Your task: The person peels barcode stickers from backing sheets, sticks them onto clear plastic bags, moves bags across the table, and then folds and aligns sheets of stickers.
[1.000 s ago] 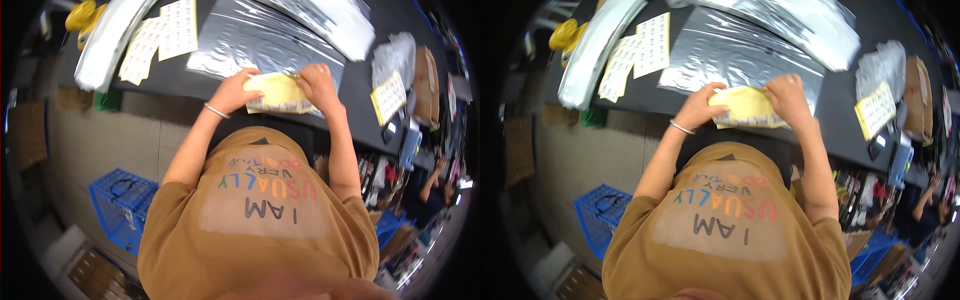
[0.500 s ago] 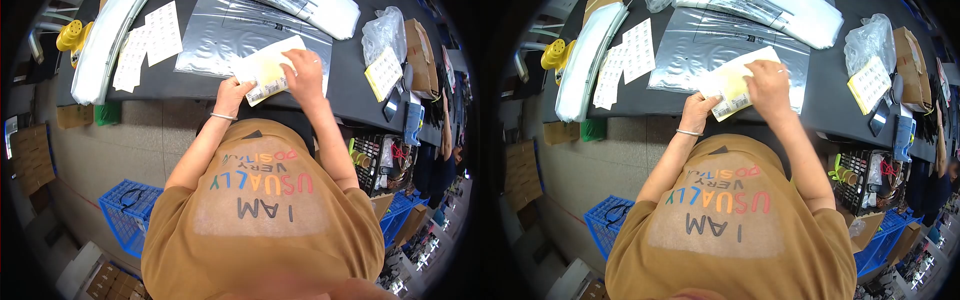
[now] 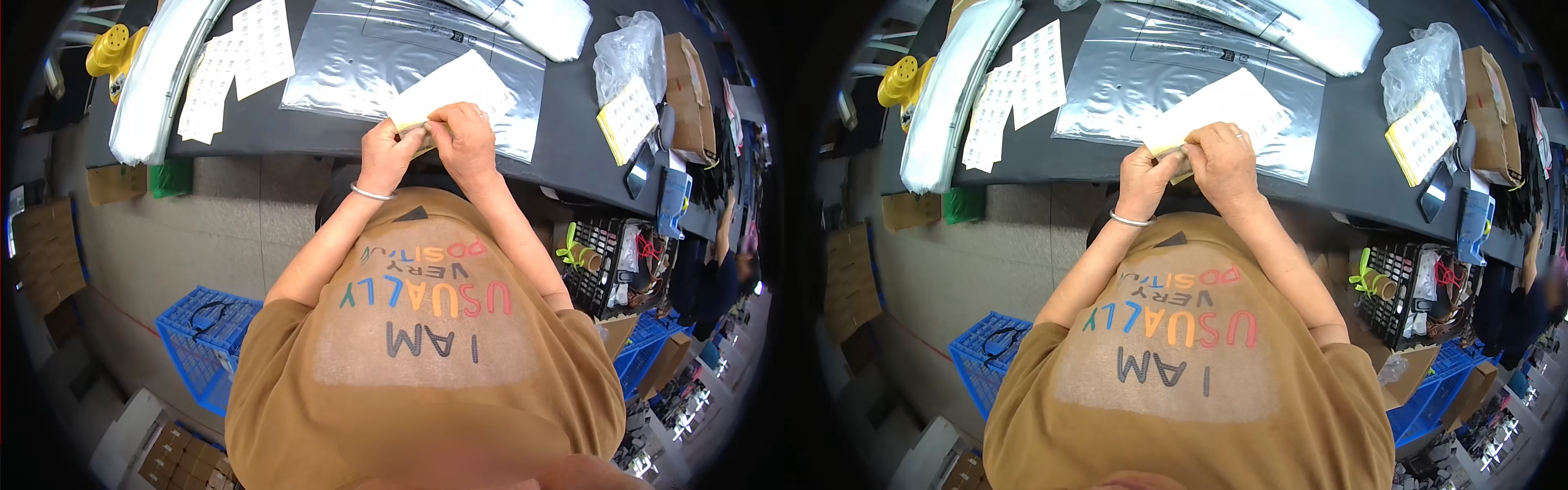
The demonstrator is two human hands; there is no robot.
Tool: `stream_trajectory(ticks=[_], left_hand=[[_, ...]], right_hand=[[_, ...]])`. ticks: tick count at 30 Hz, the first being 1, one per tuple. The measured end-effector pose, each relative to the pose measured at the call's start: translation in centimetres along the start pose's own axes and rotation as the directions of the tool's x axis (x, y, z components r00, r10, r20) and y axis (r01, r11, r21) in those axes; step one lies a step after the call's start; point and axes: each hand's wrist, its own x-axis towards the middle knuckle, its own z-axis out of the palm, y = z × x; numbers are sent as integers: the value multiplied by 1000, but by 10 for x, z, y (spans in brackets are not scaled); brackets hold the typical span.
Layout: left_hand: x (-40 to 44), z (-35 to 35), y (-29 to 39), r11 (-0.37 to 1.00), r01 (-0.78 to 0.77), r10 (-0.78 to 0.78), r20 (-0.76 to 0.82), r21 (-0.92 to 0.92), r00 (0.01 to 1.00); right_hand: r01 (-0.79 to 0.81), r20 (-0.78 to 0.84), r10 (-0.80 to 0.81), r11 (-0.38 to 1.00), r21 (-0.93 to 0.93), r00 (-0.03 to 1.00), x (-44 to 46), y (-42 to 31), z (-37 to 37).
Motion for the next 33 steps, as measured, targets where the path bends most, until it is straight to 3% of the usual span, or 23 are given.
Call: stream_trajectory(ticks=[12, 15, 18, 24, 33], left_hand=[[-1, -4, 2, 978, -154, 152, 24, 143, 988], [-1, -3, -1, 990, -131, 130, 28, 58, 991], [1, -6, -1, 983, -142, 137, 45, 120, 990], [-1, -1, -2, 994, -107, 107, -8, 9, 994], [0, -3, -6, 997, -78, 78, 22, 12, 997]], right_hand=[[-67, 63, 62, 993, 95, 996, -3, 1, -1], [-70, -1, 71, 988, 140, 997, -3, -1, 0], [-26, -52, 32, 992, 121, 998, -2, -3, 2], [-1, -49, 6, 994, 113, 999, -4, -2, 5], [5, -28, -2, 995, 104, 1000, -6, -1, 7]])
